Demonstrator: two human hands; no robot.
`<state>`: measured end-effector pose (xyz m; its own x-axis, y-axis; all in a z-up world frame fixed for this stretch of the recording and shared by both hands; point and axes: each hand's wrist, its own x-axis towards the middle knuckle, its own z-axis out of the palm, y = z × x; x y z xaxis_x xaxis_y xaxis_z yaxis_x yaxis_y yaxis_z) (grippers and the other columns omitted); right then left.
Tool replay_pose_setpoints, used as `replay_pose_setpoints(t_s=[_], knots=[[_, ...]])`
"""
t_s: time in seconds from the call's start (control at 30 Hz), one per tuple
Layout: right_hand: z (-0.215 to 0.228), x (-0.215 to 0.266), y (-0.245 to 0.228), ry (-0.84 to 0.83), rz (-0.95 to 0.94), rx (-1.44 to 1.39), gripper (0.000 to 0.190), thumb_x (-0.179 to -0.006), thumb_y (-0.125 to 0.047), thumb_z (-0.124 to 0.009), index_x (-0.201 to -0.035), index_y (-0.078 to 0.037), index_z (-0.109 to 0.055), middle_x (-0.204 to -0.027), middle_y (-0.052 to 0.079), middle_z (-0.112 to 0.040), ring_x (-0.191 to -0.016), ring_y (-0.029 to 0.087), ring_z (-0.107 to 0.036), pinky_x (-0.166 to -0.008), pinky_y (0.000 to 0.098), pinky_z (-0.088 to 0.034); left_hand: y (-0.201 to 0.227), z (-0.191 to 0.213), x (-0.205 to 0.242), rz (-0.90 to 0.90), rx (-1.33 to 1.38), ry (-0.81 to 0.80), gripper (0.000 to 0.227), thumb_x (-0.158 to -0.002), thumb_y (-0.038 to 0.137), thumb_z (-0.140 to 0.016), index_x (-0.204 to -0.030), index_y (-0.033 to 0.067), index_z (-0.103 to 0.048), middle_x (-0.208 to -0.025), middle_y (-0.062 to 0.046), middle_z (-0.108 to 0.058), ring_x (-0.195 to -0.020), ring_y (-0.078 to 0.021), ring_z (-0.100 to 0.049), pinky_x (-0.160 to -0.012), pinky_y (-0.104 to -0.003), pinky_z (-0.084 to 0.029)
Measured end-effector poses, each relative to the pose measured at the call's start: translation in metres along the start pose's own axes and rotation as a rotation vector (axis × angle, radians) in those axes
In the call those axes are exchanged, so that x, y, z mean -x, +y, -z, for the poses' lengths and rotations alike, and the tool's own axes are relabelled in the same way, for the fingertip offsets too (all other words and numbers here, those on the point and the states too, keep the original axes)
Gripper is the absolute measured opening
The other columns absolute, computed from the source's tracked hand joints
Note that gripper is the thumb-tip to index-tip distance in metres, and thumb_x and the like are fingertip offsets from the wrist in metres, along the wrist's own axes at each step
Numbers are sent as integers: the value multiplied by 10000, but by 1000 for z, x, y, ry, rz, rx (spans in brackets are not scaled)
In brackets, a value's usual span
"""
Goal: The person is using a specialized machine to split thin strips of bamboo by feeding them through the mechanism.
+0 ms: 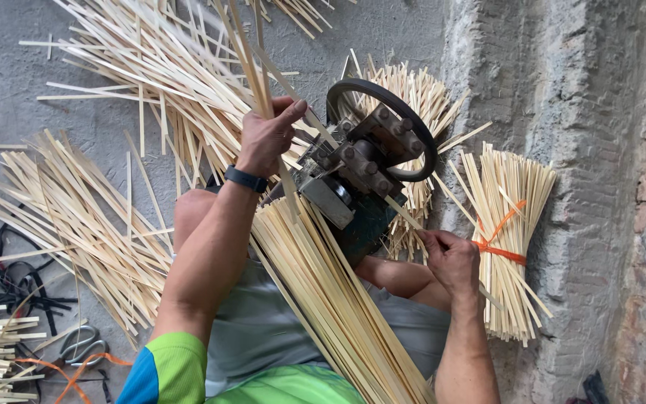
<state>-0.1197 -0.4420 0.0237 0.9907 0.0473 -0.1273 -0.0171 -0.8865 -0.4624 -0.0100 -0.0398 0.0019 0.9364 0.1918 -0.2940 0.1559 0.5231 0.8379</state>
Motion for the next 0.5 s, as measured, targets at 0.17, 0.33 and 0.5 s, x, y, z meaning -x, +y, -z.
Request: replay_pose_setpoints(t_s=[0.17, 0.33, 0.5], knots=[[-6, 16, 8, 71, -20, -71, 338, -964, -412, -680, -1022, -106, -810, -682, 57, -738, -555, 137, -651, -484, 293, -470, 2, 0, -7, -53, 110, -29, 392, -862, 333, -825, -1057, 5, -736, -919, -78, -804, -604, -84, -651, -427, -180, -465], [-43, 56, -6, -400, -129, -404, 357, -869, -322, -740, -1133, -82, -757, -865, 50, -802, -739, 120, -711, -664, 264, -576, 0, 1, -17, -197, 71, -32, 367, -925, 329, -820, -1098, 11, -763, -978, -110, -801, -766, -158, -750, -570, -224, -591], [-47, 89, -24, -536, -197, -278, 249, -859, -229, -771, -978, -11, -786, -791, 90, -800, -684, 131, -703, -637, 294, -563, 7, 14, -24, -280, 62, 23, 414, -927, 385, -777, -1109, 16, -727, -947, -91, -789, -817, -152, -774, -445, -207, -455]])
